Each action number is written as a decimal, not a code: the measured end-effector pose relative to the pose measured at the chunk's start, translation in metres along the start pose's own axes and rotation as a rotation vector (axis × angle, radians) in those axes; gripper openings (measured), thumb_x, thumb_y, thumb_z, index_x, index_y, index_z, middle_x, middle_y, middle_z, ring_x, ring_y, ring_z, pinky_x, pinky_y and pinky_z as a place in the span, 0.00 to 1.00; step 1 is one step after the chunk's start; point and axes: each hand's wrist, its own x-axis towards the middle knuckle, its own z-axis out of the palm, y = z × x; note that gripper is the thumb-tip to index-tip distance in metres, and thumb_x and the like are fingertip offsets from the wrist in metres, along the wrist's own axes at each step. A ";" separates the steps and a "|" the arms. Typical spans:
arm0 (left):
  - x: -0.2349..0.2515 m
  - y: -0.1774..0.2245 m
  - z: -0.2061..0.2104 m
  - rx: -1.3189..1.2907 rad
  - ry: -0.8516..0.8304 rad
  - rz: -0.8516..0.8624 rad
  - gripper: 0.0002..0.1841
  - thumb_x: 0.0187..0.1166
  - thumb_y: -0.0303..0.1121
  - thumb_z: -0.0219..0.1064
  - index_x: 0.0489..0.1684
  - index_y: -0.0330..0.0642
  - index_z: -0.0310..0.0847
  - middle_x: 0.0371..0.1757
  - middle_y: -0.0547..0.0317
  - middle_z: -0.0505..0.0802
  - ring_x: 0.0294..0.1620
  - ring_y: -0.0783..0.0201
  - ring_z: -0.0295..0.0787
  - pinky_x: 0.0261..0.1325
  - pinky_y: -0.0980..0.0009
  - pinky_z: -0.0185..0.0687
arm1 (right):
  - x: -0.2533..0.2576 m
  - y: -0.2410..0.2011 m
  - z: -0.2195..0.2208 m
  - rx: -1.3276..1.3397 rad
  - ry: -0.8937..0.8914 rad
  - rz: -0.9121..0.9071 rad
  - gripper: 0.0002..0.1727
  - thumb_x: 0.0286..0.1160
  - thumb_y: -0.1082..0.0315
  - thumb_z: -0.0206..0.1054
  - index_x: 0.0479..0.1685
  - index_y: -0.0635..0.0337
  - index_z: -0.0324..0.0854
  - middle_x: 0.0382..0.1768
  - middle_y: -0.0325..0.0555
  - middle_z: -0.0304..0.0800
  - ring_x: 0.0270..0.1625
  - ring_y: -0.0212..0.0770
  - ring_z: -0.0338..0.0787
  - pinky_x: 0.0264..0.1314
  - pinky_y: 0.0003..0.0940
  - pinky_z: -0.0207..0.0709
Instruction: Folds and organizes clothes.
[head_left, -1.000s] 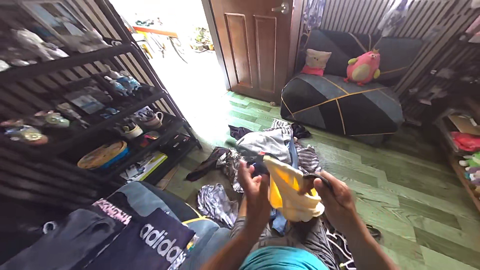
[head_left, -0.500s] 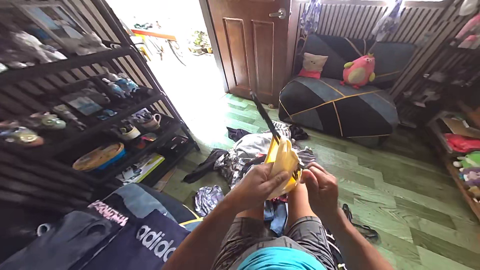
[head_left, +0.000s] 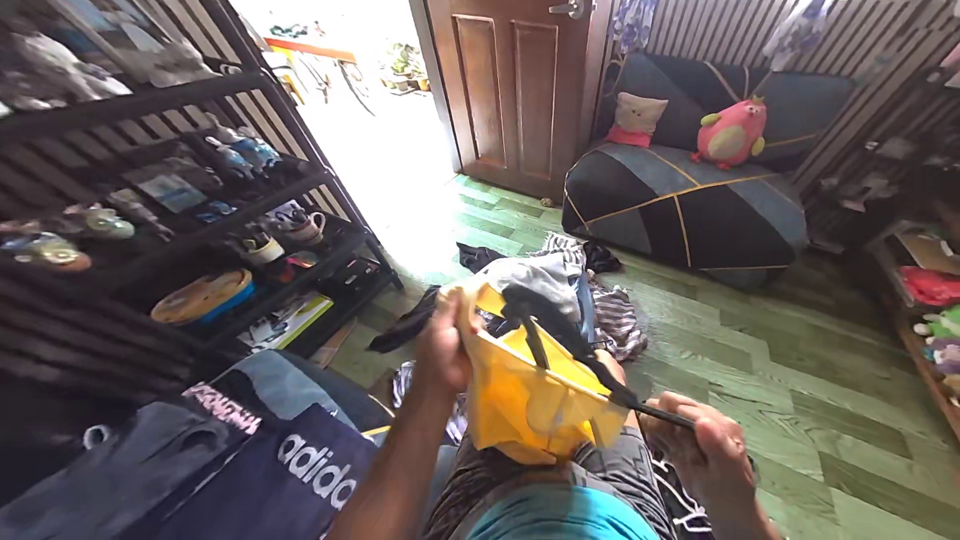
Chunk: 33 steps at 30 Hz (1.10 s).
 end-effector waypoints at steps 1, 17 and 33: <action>-0.009 -0.023 0.001 0.106 -0.009 -0.085 0.17 0.96 0.40 0.41 0.48 0.41 0.75 0.20 0.63 0.84 0.17 0.71 0.81 0.24 0.73 0.84 | 0.003 -0.003 0.007 0.082 0.031 -0.053 0.28 0.87 0.39 0.53 0.20 0.44 0.79 0.20 0.25 0.73 0.27 0.22 0.75 0.35 0.20 0.72; -0.030 -0.094 -0.019 0.202 -0.311 -0.339 0.17 0.87 0.25 0.56 0.72 0.37 0.67 0.45 0.47 0.92 0.35 0.58 0.93 0.42 0.62 0.93 | -0.087 0.095 -0.111 -1.465 0.319 0.570 0.33 0.88 0.48 0.54 0.32 0.75 0.84 0.40 0.70 0.87 0.46 0.68 0.91 0.46 0.64 0.83; -0.049 -0.023 -0.017 1.529 -0.302 0.362 0.67 0.44 0.61 0.88 0.93 0.46 0.53 0.89 0.40 0.66 0.84 0.41 0.69 0.77 0.41 0.73 | 0.062 0.092 0.032 -0.359 0.007 0.664 0.10 0.72 0.76 0.65 0.48 0.62 0.87 0.36 0.39 0.92 0.37 0.28 0.90 0.43 0.28 0.86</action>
